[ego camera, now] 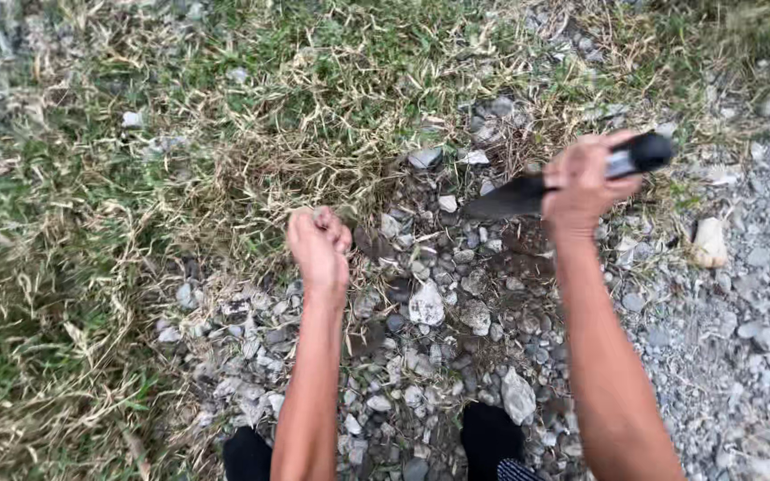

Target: The person uses a small hand trowel to loosen soil and pull weeds from a gravelly patch with sparse grass. They repeatedly scrape the ground, lift clumps of grass and roots, and discard them to the side.

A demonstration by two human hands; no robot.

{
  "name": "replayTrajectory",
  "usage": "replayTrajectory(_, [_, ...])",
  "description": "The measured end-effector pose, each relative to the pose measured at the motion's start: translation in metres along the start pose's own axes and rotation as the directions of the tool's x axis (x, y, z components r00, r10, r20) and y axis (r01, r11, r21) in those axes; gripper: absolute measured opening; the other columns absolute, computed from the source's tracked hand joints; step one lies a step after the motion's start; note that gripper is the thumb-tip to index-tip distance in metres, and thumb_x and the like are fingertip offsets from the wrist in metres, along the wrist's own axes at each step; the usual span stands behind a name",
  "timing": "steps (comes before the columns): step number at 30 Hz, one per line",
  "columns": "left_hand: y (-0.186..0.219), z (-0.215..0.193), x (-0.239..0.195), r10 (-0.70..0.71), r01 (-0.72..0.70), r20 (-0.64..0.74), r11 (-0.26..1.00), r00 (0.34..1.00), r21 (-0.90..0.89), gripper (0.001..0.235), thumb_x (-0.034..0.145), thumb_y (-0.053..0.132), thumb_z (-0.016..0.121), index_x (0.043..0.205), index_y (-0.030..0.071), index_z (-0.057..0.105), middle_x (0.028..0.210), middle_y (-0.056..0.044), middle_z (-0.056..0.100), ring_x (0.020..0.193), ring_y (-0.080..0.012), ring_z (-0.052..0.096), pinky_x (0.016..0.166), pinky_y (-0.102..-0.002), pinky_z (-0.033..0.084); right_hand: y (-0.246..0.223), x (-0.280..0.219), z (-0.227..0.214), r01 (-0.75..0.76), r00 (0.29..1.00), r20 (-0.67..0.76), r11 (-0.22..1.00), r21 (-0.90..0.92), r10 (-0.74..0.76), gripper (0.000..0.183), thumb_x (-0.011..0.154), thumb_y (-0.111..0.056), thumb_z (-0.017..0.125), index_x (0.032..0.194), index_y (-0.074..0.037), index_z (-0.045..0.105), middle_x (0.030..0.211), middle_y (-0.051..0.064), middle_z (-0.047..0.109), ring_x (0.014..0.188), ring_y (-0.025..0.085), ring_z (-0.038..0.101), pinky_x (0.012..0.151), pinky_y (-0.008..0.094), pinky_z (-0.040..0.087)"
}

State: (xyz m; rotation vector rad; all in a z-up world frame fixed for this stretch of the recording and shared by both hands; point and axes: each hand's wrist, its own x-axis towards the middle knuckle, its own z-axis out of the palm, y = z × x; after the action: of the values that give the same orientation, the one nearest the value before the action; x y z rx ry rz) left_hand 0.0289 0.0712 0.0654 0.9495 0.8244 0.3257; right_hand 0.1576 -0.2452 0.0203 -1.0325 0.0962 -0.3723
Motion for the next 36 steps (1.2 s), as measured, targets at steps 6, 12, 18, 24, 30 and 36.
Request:
replayTrajectory(6, [0.025,0.068,0.059,0.108,-0.105,0.095,0.994,0.990,-0.038,0.014,0.100,0.009,0.038,0.087,0.010,0.040,0.073,-0.002,0.044,0.050,-0.0079,0.031,0.038,-0.025,0.026,-0.054,0.047,-0.024,0.105,0.980,-0.180,0.988,0.109,-0.085,0.025,0.104,0.003,0.064,0.091,-0.009,0.047,0.065,0.006,0.049,0.047,0.015,0.046,0.041,0.033,0.044])
replayTrajectory(12, [0.011,0.094,0.056,0.036,-0.084,0.257,0.980,0.966,0.179,0.018,0.103,0.014,0.036,0.090,0.007,0.045,0.071,-0.001,0.045,0.048,-0.0077,0.034,0.036,-0.026,0.030,0.003,0.024,0.099,0.046,0.940,-0.340,0.999,0.028,-0.034,0.014,0.105,-0.009,0.066,0.101,-0.006,0.052,0.069,0.004,0.055,0.044,0.013,0.046,0.036,0.030,0.043])
replayTrajectory(18, [0.042,0.035,0.021,0.006,-0.035,0.185,0.987,0.983,0.155,0.018,0.105,0.014,0.035,0.090,0.007,0.043,0.072,-0.002,0.044,0.050,-0.0078,0.035,0.039,-0.025,0.032,0.049,-0.025,0.156,-0.144,0.985,-0.072,0.982,0.125,0.154,0.017,0.103,0.001,0.064,0.107,-0.007,0.050,0.067,0.001,0.053,0.045,0.012,0.047,0.038,0.029,0.041])
replayTrajectory(24, [0.023,0.023,0.026,-0.022,0.010,0.162,0.997,0.987,0.072,0.020,0.106,0.015,0.034,0.092,0.007,0.046,0.075,-0.002,0.048,0.051,-0.0077,0.034,0.041,-0.025,0.029,0.032,0.015,0.108,0.009,0.968,-0.248,0.978,0.210,0.045,0.010,0.103,-0.012,0.054,0.105,-0.003,0.050,0.073,0.009,0.056,0.049,0.015,0.051,0.042,0.032,0.047])
replayTrajectory(30, [0.012,0.013,0.007,0.026,-0.027,0.086,0.999,0.996,0.021,0.022,0.108,0.017,0.035,0.091,0.007,0.045,0.070,-0.002,0.045,0.050,-0.0087,0.034,0.040,-0.026,0.030,0.085,-0.047,0.155,-0.096,0.995,0.014,0.963,0.252,0.096,0.024,0.112,-0.002,0.066,0.121,-0.012,0.047,0.087,0.006,0.053,0.058,0.014,0.047,0.048,0.031,0.041])
replayTrajectory(36, [0.002,-0.003,-0.015,0.004,-0.006,0.068,0.999,0.998,0.036,0.024,0.108,0.018,0.035,0.094,0.006,0.049,0.071,-0.001,0.045,0.051,-0.0087,0.034,0.042,-0.027,0.032,0.038,-0.010,0.121,0.293,0.921,0.226,0.947,0.131,-0.317,0.039,0.116,-0.013,0.061,0.146,-0.030,0.043,0.091,0.000,0.065,0.056,0.006,0.053,0.046,0.025,0.050])
